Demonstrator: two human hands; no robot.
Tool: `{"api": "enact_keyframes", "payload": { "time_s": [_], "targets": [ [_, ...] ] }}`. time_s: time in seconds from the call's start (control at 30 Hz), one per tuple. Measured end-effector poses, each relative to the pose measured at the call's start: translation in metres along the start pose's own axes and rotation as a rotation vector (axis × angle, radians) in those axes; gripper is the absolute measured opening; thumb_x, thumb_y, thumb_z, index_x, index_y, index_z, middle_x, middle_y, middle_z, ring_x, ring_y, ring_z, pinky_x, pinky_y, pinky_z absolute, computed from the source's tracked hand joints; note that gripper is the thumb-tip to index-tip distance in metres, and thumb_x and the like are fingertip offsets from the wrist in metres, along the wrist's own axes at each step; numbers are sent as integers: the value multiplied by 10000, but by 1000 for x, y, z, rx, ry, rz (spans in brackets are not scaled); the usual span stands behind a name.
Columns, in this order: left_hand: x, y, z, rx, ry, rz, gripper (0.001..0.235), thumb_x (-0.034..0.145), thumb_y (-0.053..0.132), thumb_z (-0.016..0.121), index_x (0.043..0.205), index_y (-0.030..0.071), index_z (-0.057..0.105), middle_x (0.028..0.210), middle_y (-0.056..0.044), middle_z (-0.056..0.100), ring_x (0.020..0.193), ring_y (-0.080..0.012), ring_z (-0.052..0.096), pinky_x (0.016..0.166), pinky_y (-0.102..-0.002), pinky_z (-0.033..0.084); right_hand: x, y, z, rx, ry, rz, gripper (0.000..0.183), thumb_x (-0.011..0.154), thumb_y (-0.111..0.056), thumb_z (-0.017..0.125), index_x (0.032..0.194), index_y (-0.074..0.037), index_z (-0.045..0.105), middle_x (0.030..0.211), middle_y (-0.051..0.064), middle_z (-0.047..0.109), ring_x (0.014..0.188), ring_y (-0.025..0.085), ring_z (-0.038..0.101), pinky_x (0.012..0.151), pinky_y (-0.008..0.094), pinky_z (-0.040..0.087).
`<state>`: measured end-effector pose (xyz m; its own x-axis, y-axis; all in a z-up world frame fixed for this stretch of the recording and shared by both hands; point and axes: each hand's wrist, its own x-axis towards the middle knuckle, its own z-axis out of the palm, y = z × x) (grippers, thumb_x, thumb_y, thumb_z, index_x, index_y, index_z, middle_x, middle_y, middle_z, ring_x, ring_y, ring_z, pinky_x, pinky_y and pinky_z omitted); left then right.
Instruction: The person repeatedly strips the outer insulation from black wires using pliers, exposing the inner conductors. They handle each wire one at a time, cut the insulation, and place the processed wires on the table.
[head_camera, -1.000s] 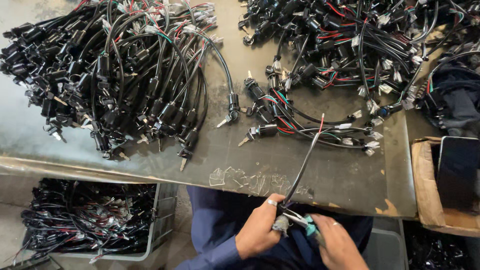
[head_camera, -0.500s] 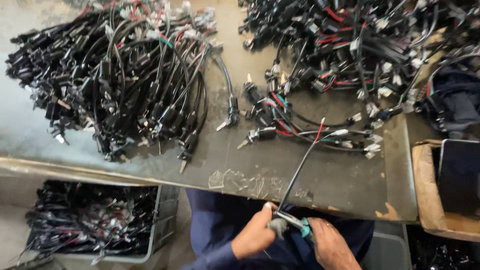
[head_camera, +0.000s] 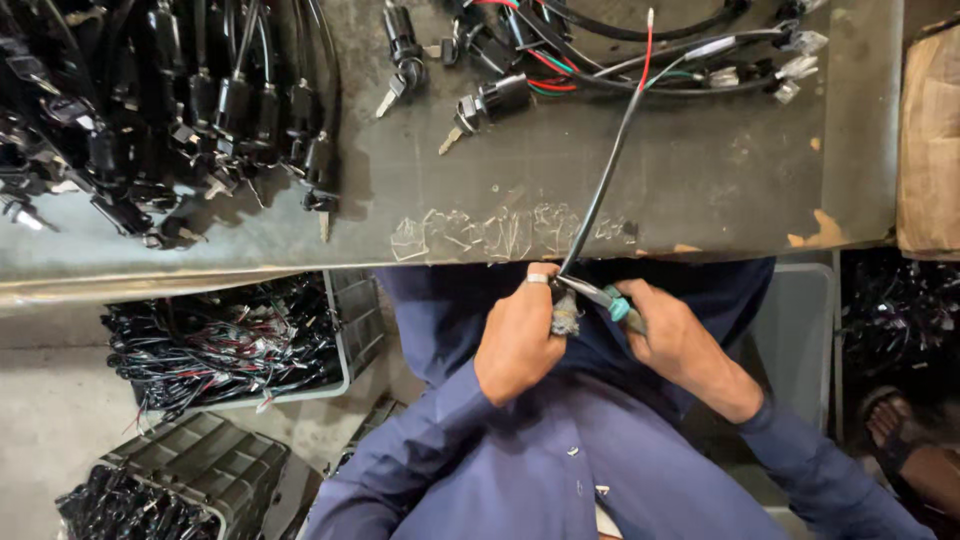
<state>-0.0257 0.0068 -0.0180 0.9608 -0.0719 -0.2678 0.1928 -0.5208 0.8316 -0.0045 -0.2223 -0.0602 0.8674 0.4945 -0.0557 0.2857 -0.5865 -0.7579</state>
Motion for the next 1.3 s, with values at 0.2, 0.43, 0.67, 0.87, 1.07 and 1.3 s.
{"api": "enact_keyframes", "payload": {
  "time_s": [0.2,0.43,0.67,0.87,1.07,1.3],
  "targets": [
    [-4,-3,5,162,113,91,506,789,3,630,1276,42,498,875,-228,668,765,-453,646,651,-557,472,-11,-12,6,-94,60,29,275,861,15,654,1124,-5,575,865,235,643,798,447,642,666,485,502],
    [-11,-20,8,211,208,283,590,724,-5,640,1295,-5,494,1044,-195,634,764,-406,647,624,-508,498,-12,-33,3,-14,-77,256,319,877,-95,708,1152,-8,571,930,231,693,863,420,680,716,454,530],
    [-7,-15,4,363,136,162,434,824,17,635,1244,24,524,1042,-187,649,754,-382,664,608,-510,495,-17,-14,13,162,-217,301,391,888,-104,686,1237,-11,535,993,201,705,927,348,710,790,394,534],
    [3,-20,-17,-257,-240,176,421,963,97,669,1351,49,512,1002,-160,692,913,-302,668,752,-407,537,-7,-1,44,189,91,72,317,838,-18,701,1142,-29,612,926,160,703,810,320,704,732,381,556],
    [-25,20,-85,-781,-291,78,407,935,72,592,1319,139,477,1177,-24,604,903,-109,615,701,-267,553,8,-15,0,156,209,-234,310,841,8,757,1114,-46,620,956,121,681,827,289,677,743,360,543],
    [35,-5,-210,710,636,60,665,806,26,771,1403,-49,490,1268,-252,544,1145,-412,569,995,-506,456,59,-49,-71,-493,343,-291,458,859,-237,813,1200,-10,609,1169,191,649,1137,390,597,968,497,437]
  ]
}}
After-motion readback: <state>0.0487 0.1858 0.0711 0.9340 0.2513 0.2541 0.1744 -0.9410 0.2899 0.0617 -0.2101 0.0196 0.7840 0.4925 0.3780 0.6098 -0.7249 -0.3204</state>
